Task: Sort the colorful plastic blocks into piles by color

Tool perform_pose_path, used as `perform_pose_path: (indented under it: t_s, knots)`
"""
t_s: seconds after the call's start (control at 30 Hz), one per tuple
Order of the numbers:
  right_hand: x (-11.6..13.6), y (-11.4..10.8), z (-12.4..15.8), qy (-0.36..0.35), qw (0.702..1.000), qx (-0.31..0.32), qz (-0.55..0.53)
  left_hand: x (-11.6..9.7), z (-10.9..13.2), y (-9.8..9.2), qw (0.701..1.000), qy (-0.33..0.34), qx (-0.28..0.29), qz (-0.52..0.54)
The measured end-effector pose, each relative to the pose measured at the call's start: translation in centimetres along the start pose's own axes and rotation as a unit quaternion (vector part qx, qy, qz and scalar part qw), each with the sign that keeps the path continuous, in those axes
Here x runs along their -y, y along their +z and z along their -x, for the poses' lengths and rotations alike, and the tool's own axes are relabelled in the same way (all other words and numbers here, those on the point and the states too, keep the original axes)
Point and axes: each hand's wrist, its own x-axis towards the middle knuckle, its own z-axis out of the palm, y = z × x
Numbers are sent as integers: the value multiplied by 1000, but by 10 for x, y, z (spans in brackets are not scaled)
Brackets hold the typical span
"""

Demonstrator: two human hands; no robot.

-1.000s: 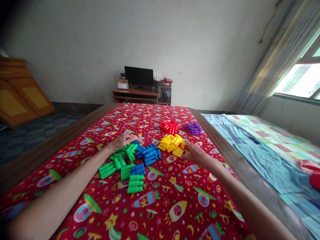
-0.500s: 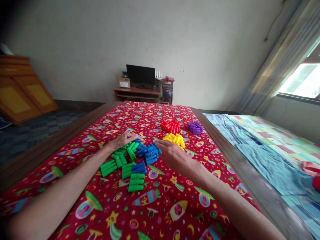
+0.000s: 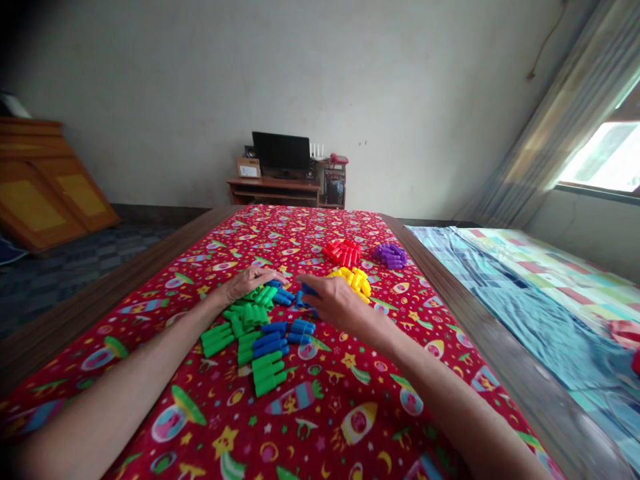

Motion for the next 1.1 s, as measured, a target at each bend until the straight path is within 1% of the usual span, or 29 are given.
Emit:
perform_pose_path:
  t_s: [0.1, 0.17, 0.23, 0.33, 0.43, 0.5, 0.53, 0.6, 0.67, 0.73, 0.8, 0.87, 0.93, 0.97, 1.0, 1.07, 1.1]
  knots:
    - [-37, -38, 5, 119, 987, -39, 98, -1, 0, 0, 1000, 6, 1, 6]
    - [-70, -56, 14, 171, 976, -29, 130, 0, 1, -1, 1000, 4, -4, 8]
    - [-104, -64, 27, 215, 971, -4, 104, 2, 1, 0, 1000, 2, -4, 8]
    - [-148, -61, 48, 264, 964, 16, -12, 8, -1, 0, 1000, 9, -1, 12]
    - [-175, -52, 65, 311, 943, 1, -116, 13, -3, 0, 1000, 10, -3, 5]
    - [-185, -49, 72, 345, 930, -19, -126, 15, -3, -1, 1000, 9, -4, -3]
    - [-188, -49, 74, 361, 926, -28, -110, 15, -3, -1, 1000, 8, -3, -5]
    - [-192, -51, 76, 383, 923, -33, -37, 16, -3, -2, 1000, 9, 1, -5]
    - [-191, -56, 76, 387, 920, -24, 59, 16, -3, -2, 1000, 13, 1, -1]
    - [-184, -61, 72, 384, 913, -18, 138, 17, -4, -1, 1000, 14, -3, 3]
    - [-168, -66, 64, 373, 908, -25, 189, 17, -4, -1, 1000, 12, -4, 6]
    - [-144, -69, 52, 341, 916, -30, 206, 15, -3, -1, 1000, 8, -3, 6]
    - [-111, -68, 37, 281, 943, -16, 176, 12, -2, -2, 1000, 3, -5, 3]
    - [-93, -65, 30, 236, 962, 2, 138, 10, -1, -2, 1000, 0, -5, 1]
    - [-74, -59, 25, 184, 977, 34, 101, 9, 0, -2, 1000, -4, -5, -1]
    - [-38, -41, 19, 70, 991, 106, 39, 8, 0, -2, 1000, -6, -2, -4]
    - [-22, -29, 19, 29, 991, 124, 33, 8, 0, -2, 1000, -5, -1, -5]
